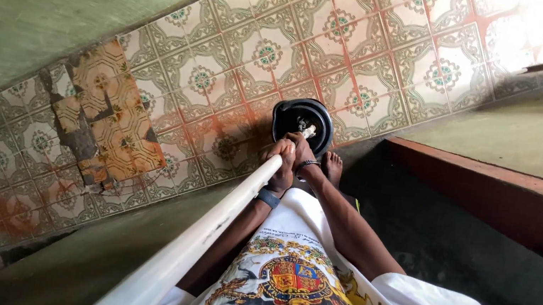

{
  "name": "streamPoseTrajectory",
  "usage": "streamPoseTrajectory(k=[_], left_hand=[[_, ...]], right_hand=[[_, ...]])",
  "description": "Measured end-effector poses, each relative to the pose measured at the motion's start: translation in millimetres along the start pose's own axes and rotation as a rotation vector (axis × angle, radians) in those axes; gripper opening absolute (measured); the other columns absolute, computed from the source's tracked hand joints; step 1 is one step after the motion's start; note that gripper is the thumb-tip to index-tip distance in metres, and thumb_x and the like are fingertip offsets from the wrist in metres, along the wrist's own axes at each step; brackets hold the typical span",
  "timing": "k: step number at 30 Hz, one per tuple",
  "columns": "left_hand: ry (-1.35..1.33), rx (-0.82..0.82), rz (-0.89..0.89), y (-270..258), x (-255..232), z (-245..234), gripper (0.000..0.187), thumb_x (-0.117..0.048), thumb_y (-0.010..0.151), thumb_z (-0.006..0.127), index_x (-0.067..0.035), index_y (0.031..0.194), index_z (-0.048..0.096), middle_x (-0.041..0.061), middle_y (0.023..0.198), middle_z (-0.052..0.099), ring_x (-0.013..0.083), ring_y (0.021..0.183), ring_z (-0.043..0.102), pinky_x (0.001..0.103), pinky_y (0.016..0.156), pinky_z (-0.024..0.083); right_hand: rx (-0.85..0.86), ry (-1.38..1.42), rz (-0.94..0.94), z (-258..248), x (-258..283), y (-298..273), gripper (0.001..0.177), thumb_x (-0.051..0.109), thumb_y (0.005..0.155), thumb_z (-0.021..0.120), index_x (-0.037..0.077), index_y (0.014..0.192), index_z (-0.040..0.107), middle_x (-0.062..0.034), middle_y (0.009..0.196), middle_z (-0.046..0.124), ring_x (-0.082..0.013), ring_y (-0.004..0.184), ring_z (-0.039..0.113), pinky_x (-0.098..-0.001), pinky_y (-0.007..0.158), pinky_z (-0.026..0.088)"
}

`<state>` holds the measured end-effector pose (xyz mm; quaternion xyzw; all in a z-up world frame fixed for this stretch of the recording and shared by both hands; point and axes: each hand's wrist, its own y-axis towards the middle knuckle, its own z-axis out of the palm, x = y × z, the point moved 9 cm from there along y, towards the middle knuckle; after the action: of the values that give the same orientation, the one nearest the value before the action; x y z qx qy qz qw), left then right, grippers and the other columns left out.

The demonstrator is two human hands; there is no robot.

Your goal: The person mops a tiled floor, repeatedly dipping the mop into a black bucket and wringing the mop head out by hand.

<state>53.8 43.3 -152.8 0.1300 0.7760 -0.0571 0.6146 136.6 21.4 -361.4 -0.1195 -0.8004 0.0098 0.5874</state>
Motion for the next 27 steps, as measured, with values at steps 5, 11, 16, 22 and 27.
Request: streamPoseTrajectory(k=[5, 11, 16, 22, 27], left_hand=[[-0.016, 0.000, 0.077, -3, -13, 0, 0.035, -0.030, 0.101, 0.058, -0.002, 0.080, 0.052, 0.013, 0.073, 0.051, 0.0242, 0.065, 0.053, 0.038, 0.063, 0.043], [-0.139, 0.022, 0.074, -8, -25, -1, 0.039, -0.026, 0.102, 0.057, -0.002, 0.076, 0.043, 0.012, 0.069, 0.040, 0.0216, 0.061, 0.043, 0.038, 0.059, 0.038], [-0.075, 0.055, 0.054, -11, -34, -13, 0.039, -0.026, 0.103, 0.055, -0.003, 0.073, 0.043, 0.011, 0.065, 0.038, 0.0204, 0.059, 0.042, 0.037, 0.058, 0.036], [-0.195, 0.123, -0.013, -1, -36, -27, 0.042, -0.027, 0.104, 0.057, -0.005, 0.071, 0.041, 0.002, 0.063, 0.036, 0.0105, 0.061, 0.035, 0.032, 0.055, 0.031], [-0.256, 0.126, 0.038, 26, -65, -51, 0.041, -0.027, 0.103, 0.061, -0.006, 0.072, 0.044, -0.004, 0.066, 0.040, 0.0073, 0.064, 0.037, 0.028, 0.058, 0.032]], right_hand=[[-0.043, 0.107, -0.010, 9, -36, -1, 0.049, 0.024, 0.074, 0.078, -0.001, 0.114, 0.064, -0.0194, 0.109, 0.066, -0.0338, 0.105, 0.065, -0.0366, 0.091, 0.052], [0.032, -0.031, -0.126, 7, -22, 0, 0.041, 0.021, 0.073, 0.078, -0.003, 0.105, 0.068, -0.0201, 0.101, 0.070, -0.0335, 0.098, 0.068, -0.0371, 0.090, 0.054], [0.057, -0.107, -0.120, -1, 26, -5, 0.041, 0.023, 0.074, 0.076, -0.001, 0.106, 0.067, -0.0200, 0.100, 0.073, -0.0338, 0.098, 0.070, -0.0380, 0.088, 0.056], [-0.053, -0.180, 0.066, -9, 61, -7, 0.033, 0.023, 0.083, 0.068, -0.001, 0.105, 0.068, -0.0247, 0.101, 0.072, -0.0418, 0.098, 0.069, -0.0448, 0.082, 0.055], [-0.163, -0.185, 0.180, -12, 93, 10, 0.033, 0.033, 0.091, 0.063, 0.001, 0.099, 0.069, -0.0237, 0.097, 0.072, -0.0437, 0.092, 0.071, -0.0487, 0.078, 0.056]])
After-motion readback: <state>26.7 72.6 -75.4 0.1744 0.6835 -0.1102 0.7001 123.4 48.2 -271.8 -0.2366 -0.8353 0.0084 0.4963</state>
